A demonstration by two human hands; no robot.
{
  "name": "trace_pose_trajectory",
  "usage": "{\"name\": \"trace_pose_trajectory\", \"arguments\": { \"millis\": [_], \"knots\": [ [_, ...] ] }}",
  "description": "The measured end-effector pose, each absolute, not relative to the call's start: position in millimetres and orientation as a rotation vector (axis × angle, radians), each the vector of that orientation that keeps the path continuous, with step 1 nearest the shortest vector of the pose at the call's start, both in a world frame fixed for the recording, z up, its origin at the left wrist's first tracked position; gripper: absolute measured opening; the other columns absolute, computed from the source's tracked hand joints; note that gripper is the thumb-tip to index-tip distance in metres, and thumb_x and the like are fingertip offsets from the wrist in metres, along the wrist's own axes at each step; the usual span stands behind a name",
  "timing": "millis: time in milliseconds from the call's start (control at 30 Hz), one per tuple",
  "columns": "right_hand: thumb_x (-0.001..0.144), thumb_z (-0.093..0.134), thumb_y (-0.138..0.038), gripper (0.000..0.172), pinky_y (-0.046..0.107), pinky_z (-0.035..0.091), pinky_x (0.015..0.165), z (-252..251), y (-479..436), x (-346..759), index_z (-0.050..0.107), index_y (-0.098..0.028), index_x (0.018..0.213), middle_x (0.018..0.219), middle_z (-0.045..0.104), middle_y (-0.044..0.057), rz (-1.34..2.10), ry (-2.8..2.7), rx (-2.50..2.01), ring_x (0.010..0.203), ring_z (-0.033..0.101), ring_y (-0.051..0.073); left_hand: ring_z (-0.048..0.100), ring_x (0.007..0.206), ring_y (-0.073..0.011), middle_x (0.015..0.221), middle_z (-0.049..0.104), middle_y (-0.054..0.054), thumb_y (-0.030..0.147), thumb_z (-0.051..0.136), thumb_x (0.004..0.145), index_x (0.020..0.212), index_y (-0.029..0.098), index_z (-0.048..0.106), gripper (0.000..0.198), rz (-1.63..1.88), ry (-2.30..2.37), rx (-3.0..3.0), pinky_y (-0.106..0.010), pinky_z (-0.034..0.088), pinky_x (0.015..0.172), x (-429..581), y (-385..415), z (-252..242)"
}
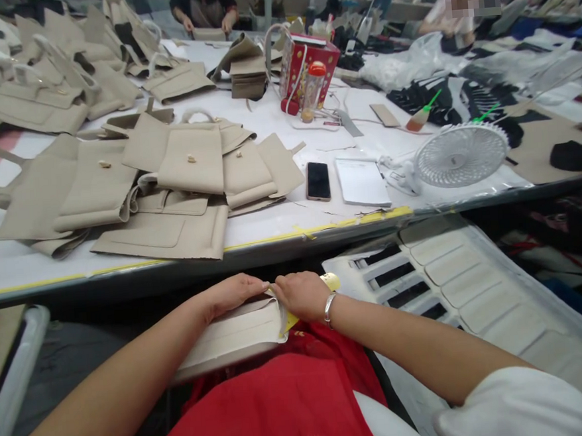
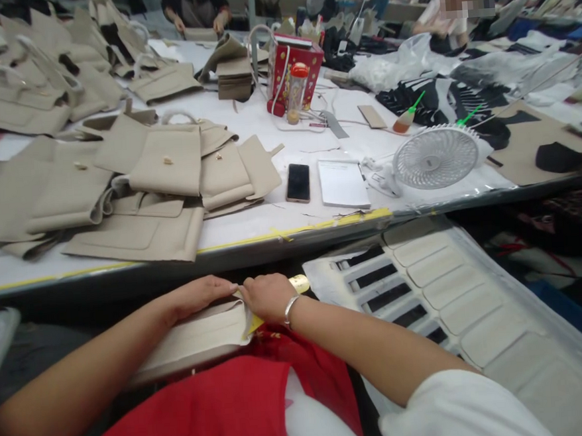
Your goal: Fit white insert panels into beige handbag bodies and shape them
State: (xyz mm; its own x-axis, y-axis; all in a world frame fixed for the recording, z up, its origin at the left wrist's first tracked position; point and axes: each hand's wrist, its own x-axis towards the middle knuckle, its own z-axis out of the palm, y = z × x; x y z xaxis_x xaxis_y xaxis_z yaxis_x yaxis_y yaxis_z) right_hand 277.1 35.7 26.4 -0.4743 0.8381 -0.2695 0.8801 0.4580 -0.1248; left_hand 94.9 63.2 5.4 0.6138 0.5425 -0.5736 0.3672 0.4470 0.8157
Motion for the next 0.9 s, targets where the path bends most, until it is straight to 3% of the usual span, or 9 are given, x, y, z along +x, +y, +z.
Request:
{"name": "trace_pose_trajectory", "arguments": {
  "millis": [367,900],
  "knots": [
    [0.094,0.021,-0.04,0.043,0.03,0.041,0.067,26.4,38.7,274.7,0.057,-0.018,0.091,0.084,0.065,0.009,-0.439,2.495,1.502,0.075,0.061,0.021,0.044,0.056,-0.0111,0.062,0.058,0.003,0.055,0.053,0.073,0.073,0.014,0.062,0.042,0.11,0.98,1.186,-0.022,0.037,0.058,90.8,63.9,3.9],
    [0.094,0.02,-0.038,0.04,0.029,0.041,0.063,23.3,30.7,269.9,0.055,-0.019,0.088,0.08,0.064,0.007,-0.44,2.437,1.663,0.072,0.061,0.021,0.052,0.056,-0.0128,0.068,0.067,-0.002,0.047,0.059,0.072,0.075,0.013,0.067,0.035,0.123,0.953,0.969,-0.024,0.039,0.058,93.6,69.8,3.8]
  ]
}}
